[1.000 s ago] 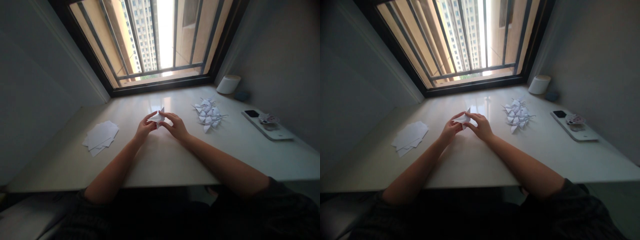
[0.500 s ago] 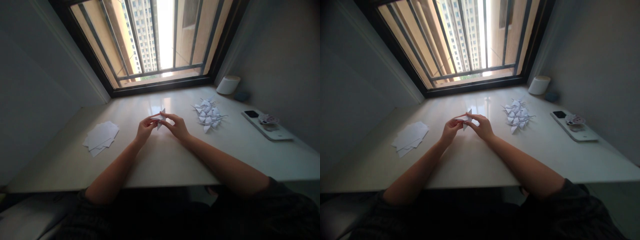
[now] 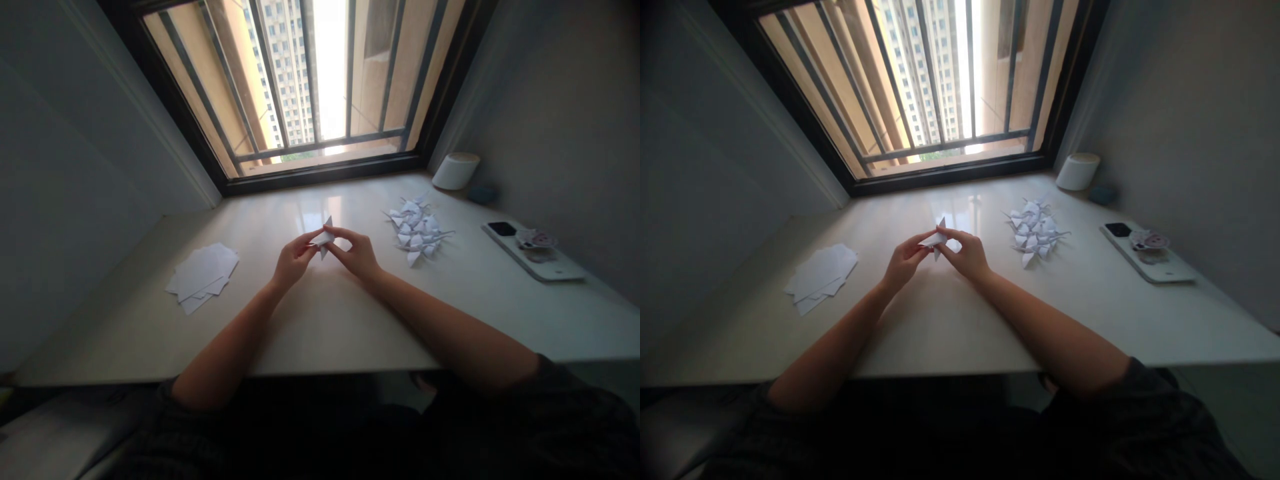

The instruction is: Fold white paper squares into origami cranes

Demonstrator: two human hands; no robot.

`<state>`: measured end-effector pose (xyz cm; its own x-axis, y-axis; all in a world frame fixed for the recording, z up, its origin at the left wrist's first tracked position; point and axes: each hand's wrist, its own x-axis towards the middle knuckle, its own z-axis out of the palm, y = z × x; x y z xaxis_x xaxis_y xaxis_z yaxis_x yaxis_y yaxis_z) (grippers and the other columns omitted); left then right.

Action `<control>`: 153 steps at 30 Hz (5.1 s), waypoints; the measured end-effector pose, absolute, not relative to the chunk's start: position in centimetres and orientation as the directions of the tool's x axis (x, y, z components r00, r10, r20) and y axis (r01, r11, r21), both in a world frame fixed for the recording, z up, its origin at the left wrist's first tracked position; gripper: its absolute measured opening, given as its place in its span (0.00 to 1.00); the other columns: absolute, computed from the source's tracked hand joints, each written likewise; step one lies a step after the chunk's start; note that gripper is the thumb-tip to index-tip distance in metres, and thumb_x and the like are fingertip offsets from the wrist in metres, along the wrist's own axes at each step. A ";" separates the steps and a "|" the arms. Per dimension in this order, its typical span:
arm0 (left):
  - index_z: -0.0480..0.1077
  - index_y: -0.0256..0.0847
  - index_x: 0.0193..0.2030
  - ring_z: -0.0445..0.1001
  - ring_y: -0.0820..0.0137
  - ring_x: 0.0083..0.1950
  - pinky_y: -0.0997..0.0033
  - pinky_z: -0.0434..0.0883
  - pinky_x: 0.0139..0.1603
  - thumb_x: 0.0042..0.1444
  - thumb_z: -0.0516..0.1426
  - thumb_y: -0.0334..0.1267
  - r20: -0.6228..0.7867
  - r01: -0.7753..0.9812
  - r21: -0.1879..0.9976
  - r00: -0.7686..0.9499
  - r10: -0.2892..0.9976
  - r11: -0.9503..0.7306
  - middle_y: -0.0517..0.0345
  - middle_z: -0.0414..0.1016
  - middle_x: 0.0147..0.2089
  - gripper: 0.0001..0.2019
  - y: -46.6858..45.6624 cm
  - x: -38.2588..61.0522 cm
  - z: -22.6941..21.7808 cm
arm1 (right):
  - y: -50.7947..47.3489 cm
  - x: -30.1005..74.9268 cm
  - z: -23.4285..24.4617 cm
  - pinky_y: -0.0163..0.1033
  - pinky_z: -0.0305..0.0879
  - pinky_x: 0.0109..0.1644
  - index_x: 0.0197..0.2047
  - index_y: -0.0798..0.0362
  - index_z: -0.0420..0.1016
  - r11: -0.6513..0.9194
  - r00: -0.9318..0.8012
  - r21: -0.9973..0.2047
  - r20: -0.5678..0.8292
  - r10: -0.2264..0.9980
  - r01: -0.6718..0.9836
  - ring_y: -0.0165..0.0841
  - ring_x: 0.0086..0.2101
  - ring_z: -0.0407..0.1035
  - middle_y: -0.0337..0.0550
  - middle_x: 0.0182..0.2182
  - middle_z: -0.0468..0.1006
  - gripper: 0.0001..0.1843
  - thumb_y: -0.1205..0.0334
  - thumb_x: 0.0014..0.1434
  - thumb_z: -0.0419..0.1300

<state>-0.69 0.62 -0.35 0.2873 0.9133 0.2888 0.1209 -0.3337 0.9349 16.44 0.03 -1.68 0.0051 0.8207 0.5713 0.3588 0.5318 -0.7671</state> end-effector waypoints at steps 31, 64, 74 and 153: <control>0.76 0.48 0.48 0.80 0.63 0.44 0.65 0.73 0.49 0.45 0.67 0.47 0.588 0.555 0.584 0.214 0.780 -0.592 0.58 0.81 0.43 0.21 -0.3 -1.2 0.4 | 0.6 16.3 -2.4 0.41 0.74 0.42 0.50 0.48 0.78 0.434 -0.014 -0.871 0.443 0.897 0.230 0.37 0.37 0.77 0.42 0.41 0.82 0.20 0.63 0.51 0.64; 0.79 0.50 0.42 0.80 0.65 0.40 0.66 0.73 0.45 0.47 0.66 0.48 0.610 0.574 0.560 0.204 0.766 -0.598 0.58 0.82 0.39 0.15 -0.1 -1.4 0.1 | 1.1 16.0 -2.7 0.45 0.73 0.45 0.46 0.50 0.79 0.302 -0.035 -0.951 0.305 0.952 -0.066 0.38 0.38 0.77 0.45 0.41 0.82 0.19 0.58 0.48 0.67; 0.78 0.48 0.42 0.79 0.65 0.42 0.65 0.73 0.46 0.49 0.65 0.48 0.615 0.532 0.585 0.202 0.762 -0.612 0.57 0.82 0.41 0.14 -0.4 -1.2 0.3 | 0.8 15.9 -1.8 0.45 0.73 0.45 0.43 0.52 0.80 0.228 -0.046 -0.954 0.241 0.969 -0.192 0.39 0.37 0.77 0.45 0.37 0.83 0.23 0.53 0.43 0.70; 0.75 0.37 0.39 0.79 0.65 0.37 0.65 0.71 0.45 0.43 0.68 0.44 0.084 -0.145 0.988 0.245 0.966 -0.049 0.54 0.81 0.33 0.18 0.6 -0.4 -0.8 | 1.2 16.0 -2.7 0.38 0.66 0.35 0.29 0.53 0.78 0.042 -0.044 -0.944 0.059 0.997 -0.326 0.30 0.26 0.71 0.38 0.25 0.78 0.17 0.56 0.35 0.73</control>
